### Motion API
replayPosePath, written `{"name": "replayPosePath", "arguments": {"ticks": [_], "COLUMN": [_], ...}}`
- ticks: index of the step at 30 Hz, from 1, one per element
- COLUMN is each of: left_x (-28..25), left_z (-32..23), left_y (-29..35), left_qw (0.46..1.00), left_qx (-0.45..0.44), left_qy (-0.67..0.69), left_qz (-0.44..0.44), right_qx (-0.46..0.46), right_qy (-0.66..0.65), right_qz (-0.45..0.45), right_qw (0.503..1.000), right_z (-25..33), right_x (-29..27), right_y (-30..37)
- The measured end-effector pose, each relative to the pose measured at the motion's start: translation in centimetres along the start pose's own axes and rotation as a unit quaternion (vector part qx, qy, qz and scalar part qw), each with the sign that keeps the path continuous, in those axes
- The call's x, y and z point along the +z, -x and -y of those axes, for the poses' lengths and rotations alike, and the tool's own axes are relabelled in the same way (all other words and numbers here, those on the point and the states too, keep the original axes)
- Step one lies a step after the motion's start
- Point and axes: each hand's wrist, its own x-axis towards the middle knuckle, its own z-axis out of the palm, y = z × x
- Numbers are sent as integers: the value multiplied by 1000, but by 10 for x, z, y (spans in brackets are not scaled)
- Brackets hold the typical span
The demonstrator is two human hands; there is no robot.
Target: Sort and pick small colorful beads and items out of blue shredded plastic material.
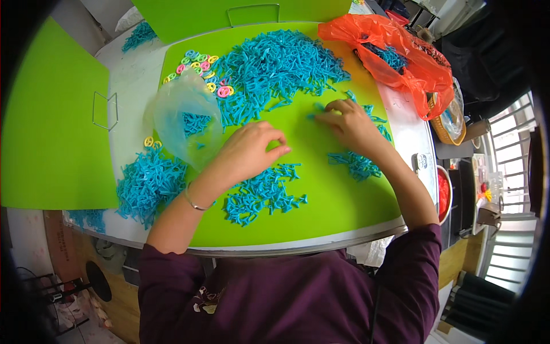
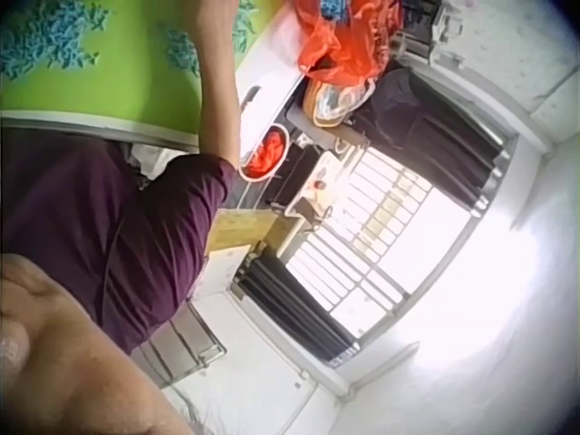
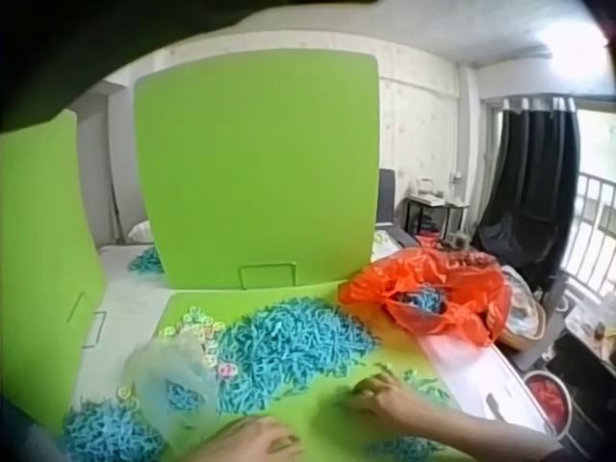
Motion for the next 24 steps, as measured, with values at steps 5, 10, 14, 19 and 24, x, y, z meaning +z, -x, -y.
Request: {"name": "replayPosePath", "arguments": {"ticks": [5,10,14,19,24], "left_x": [29,44,38,-1,-5], "left_z": [0,-5,-4,0,1], "left_y": [-31,-32,-15,23,19], "left_qw": [997,992,983,987,987], "left_qx": [32,106,180,62,69], "left_qy": [-6,29,-7,74,114], "left_qz": [-70,-66,-22,126,92], "right_qx": [15,-34,-84,39,29], "right_qy": [-96,-95,-115,-142,-134], "right_qz": [26,-2,16,137,-2], "right_qw": [995,995,990,980,991], "right_z": [1,-2,-9,-13,-46], "right_x": [-9,-3,-13,-56,-13], "right_y": [7,5,20,19,-25]}}
